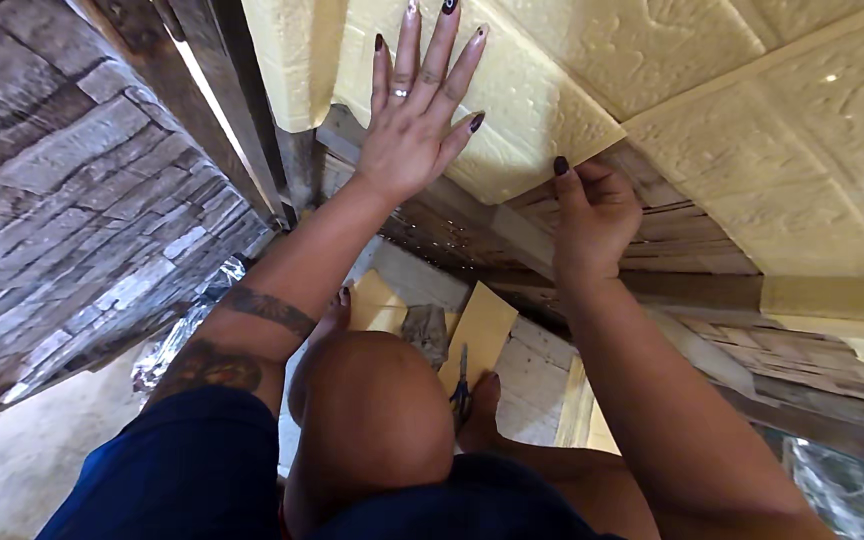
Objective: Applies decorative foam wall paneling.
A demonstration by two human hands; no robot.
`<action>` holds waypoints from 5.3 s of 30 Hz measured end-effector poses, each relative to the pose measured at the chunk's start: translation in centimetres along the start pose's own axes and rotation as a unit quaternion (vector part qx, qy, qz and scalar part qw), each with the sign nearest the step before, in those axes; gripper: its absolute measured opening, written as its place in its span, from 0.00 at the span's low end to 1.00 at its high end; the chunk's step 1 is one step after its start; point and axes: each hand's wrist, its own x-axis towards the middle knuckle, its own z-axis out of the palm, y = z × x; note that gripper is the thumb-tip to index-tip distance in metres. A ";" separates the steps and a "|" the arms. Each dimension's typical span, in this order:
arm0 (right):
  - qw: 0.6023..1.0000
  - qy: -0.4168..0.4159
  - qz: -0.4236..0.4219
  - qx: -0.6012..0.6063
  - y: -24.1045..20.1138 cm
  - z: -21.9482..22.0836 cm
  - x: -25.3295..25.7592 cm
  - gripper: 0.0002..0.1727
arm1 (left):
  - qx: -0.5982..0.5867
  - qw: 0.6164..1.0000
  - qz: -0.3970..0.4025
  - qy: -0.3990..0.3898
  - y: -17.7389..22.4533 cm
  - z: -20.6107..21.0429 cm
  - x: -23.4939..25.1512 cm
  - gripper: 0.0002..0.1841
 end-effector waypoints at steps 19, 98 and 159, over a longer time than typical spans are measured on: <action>1.000 -0.022 0.003 -0.019 0.0 -0.3 0.1 0.13 | 0.062 0.996 -0.041 0.041 -2.9 -0.4 1.1 0.41; 1.000 0.004 -0.017 0.000 0.9 0.1 -0.2 0.13 | 0.049 0.994 0.098 0.006 1.9 2.9 0.4 0.30; 0.995 -0.015 -0.089 0.043 0.3 -3.2 0.1 0.04 | 0.007 0.991 0.126 0.037 7.3 5.0 1.0 0.26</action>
